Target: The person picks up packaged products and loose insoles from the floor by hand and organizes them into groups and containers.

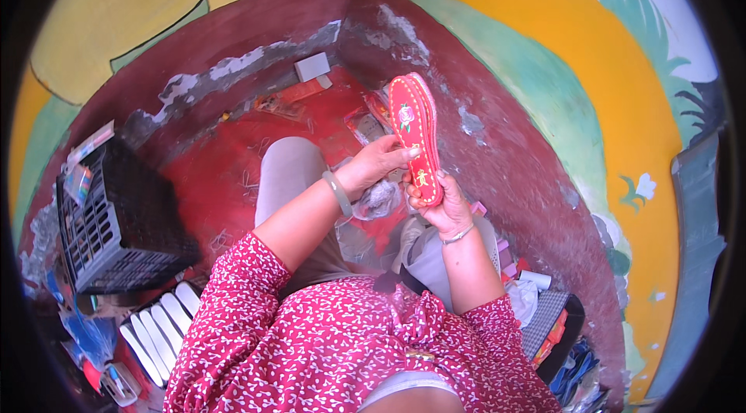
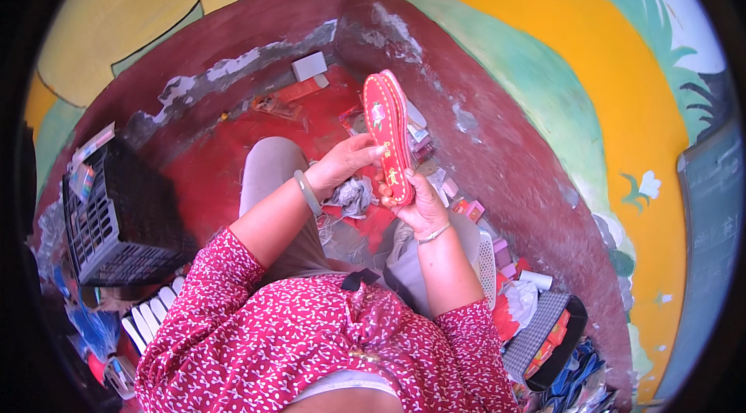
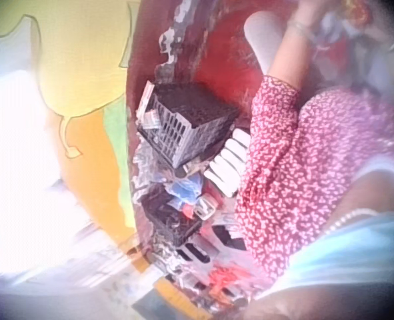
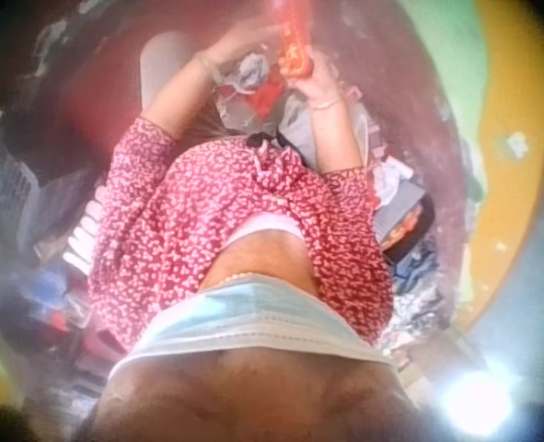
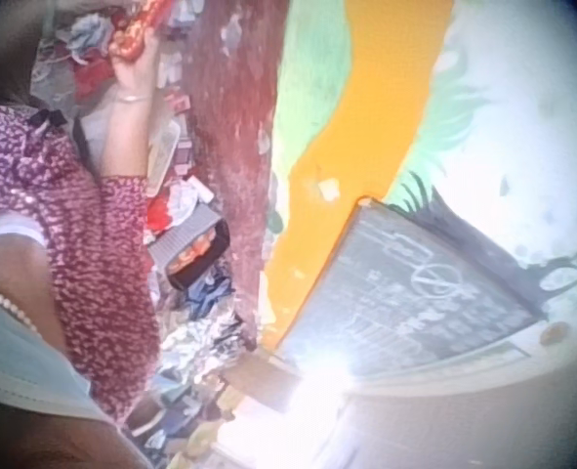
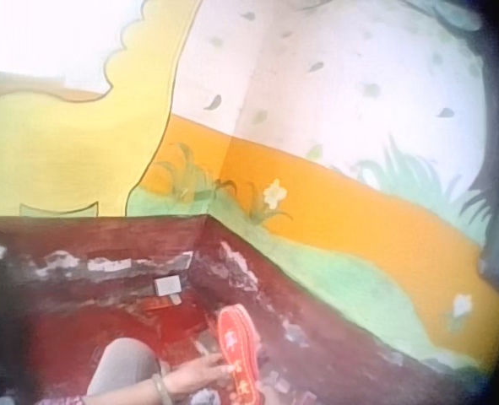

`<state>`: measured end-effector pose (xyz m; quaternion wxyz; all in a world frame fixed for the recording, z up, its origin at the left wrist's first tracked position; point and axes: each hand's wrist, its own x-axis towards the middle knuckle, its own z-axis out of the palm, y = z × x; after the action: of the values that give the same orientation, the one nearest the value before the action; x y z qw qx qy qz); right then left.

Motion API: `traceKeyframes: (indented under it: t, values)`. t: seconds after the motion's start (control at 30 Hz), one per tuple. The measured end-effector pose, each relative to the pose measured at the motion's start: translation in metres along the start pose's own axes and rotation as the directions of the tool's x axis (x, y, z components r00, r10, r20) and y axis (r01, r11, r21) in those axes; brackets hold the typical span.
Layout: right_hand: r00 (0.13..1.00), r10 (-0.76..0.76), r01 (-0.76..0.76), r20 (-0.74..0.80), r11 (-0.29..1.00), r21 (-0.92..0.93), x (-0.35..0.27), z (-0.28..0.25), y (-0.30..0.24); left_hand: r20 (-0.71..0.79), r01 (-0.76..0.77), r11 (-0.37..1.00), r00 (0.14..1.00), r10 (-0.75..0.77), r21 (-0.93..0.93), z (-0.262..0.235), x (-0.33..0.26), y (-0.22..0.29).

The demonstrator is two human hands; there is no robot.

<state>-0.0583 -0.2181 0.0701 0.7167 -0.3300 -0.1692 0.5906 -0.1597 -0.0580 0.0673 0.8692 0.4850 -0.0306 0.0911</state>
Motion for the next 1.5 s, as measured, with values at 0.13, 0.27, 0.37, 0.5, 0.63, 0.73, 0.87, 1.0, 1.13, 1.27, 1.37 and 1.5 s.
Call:
traceKeyframes:
  t: [0.13, 0.27, 0.37, 0.5, 0.63, 0.73, 0.87, 1.0, 1.13, 1.27, 1.37, 1.5]
  values:
    - [0.998, 0.048, -0.036, 0.048, 0.974, -0.223, 0.001, -0.002, 0.006, -0.070, -0.054, 0.998, 0.996, 0.056, 0.023, 0.015, -0.017, 0.014]
    - [1.000, 0.001, -0.006, -0.008, 0.835, -0.550, 0.008, 0.041, 0.013, -0.199, -0.035, 0.999, 0.979, 0.033, -0.011, 0.000, -0.023, 0.007]
    - [0.999, 0.035, -0.053, -0.040, 0.750, -0.659, 0.015, 0.036, 0.017, -0.191, -0.004, 0.996, 0.981, -0.013, -0.089, -0.008, -0.025, 0.003]
    - [0.997, 0.042, -0.078, -0.067, 0.662, -0.746, 0.031, 0.025, 0.023, -0.199, 0.058, 0.996, 0.978, -0.070, -0.064, -0.025, -0.016, -0.011]
    - [0.970, 0.062, -0.218, -0.235, 0.650, -0.728, 0.054, -0.011, -0.008, -0.314, 0.213, 0.975, 0.931, -0.184, 0.061, -0.065, 0.002, -0.038]
    - [0.921, 0.018, -0.313, -0.390, 0.632, -0.709, 0.067, -0.037, -0.052, -0.520, 0.357, 0.922, 0.821, -0.235, 0.146, -0.083, 0.011, -0.049]
    - [0.834, -0.120, -0.432, -0.539, 0.465, -0.772, 0.075, -0.117, -0.083, -0.584, 0.316, 0.948, 0.777, -0.235, 0.038, -0.103, 0.012, -0.065]
    - [0.664, -0.098, -0.705, -0.741, 0.248, -0.665, 0.063, -0.237, -0.057, -0.585, 0.247, 0.945, 0.742, -0.328, -0.216, -0.092, 0.015, -0.044]
    - [0.518, 0.053, -0.791, -0.854, 0.409, -0.455, 0.074, -0.297, 0.020, -0.700, -0.015, 0.969, 0.694, -0.168, -0.247, -0.077, -0.016, 0.035]
    - [0.429, -0.036, -0.856, -0.903, 0.302, -0.419, 0.084, -0.374, 0.086, -0.889, -0.336, 0.940, 0.446, 0.102, -0.061, -0.083, -0.106, 0.107]
    - [0.450, -0.031, -0.885, -0.892, 0.117, -0.451, 0.106, -0.381, 0.107, -0.949, -0.551, 0.835, 0.272, 0.162, -0.015, -0.095, -0.215, 0.109]
    - [0.547, -0.022, -0.837, -0.837, 0.004, -0.548, 0.129, -0.362, 0.127, -0.977, -0.534, 0.840, -0.214, -0.022, 0.098, -0.085, -0.365, 0.050]
